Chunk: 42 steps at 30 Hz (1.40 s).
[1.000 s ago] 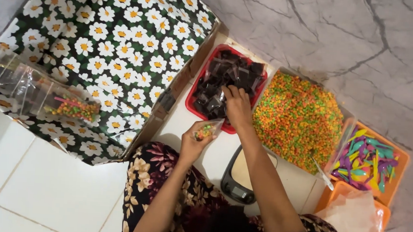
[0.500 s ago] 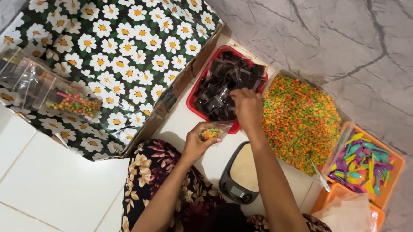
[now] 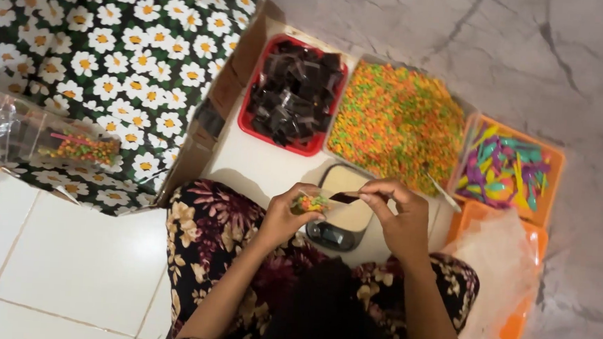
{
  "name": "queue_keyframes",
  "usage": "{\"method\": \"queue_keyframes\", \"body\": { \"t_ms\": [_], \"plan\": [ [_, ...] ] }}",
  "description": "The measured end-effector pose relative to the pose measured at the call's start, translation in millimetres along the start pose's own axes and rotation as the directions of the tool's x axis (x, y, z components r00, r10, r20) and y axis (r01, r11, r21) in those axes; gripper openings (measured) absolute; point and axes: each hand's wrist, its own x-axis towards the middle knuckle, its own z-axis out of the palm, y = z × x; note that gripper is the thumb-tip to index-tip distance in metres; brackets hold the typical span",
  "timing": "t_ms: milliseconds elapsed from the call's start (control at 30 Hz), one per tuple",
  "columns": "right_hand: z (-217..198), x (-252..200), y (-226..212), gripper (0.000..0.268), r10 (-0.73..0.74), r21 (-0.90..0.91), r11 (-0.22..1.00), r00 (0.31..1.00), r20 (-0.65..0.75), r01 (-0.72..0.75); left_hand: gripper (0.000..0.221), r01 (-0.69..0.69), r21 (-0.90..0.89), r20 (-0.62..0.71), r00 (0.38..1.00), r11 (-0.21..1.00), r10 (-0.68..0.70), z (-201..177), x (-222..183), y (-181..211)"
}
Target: Packaging small colorful beads into plastic bags by scooping, weighing on a digital scale, and sealing.
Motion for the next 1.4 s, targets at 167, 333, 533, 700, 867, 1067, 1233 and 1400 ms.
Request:
{"method": "queue_keyframes", "body": {
  "t_ms": [167, 333, 533, 700, 867, 1067, 1233, 1400],
  "plan": [
    [-16.3, -43.9, 1.1, 0.009, -0.009, 0.059, 0.998, 0.997, -0.075, 0.013, 0.054, -0.096, 0.056, 0.101, 0.991, 0.994, 0.09, 24.6, -31.1, 23.3],
    [-20.3, -75.9, 10.0, 0.01, -0.007, 0.127, 0.992, 0.99, -0.141, 0.025, 0.051, -0.191, 0.098, 0.162, 0.971, 0.977, 0.173, 44.9, -44.7, 42.9],
    [-26.3, -94.0, 19.2, 0.013, -0.085, 0.056, 0.994, 0.975, -0.205, 0.098, 0.026, -0.323, 0.089, 0.264, 0.92, 0.942, 0.291, 52.3, -55.8, 52.6],
    [-46.1, -94.2, 19.8, 0.016, -0.273, -0.101, 0.957, 0.962, 0.013, 0.273, 0.038, -0.309, -0.002, 0.326, 0.899, 0.951, 0.293, 58.2, -63.2, 42.5],
    [-64.1, -94.0, 23.6, 0.016, -0.379, -0.265, 0.872, 0.91, 0.168, 0.412, 0.039, -0.285, 0.004, 0.376, 0.888, 0.958, 0.263, 63.0, -64.5, 54.6],
    [-72.8, -98.1, 18.7, 0.022, -0.353, -0.277, 0.852, 0.879, 0.319, 0.443, 0.041, -0.256, 0.054, 0.437, 0.875, 0.965, 0.208, 63.3, -63.0, 57.9],
    [-76.7, -103.2, 36.1, 0.021, -0.269, -0.114, 0.941, 0.91, 0.316, 0.318, 0.04, -0.263, 0.076, 0.47, 0.86, 0.962, 0.199, 66.6, -65.5, 69.5],
    [-83.3, -104.3, 21.7, 0.027, -0.129, 0.196, 0.979, 0.929, 0.348, 0.063, 0.04, -0.22, 0.031, 0.447, 0.876, 0.975, 0.183, 75.9, -65.2, 59.3]
  ]
}}
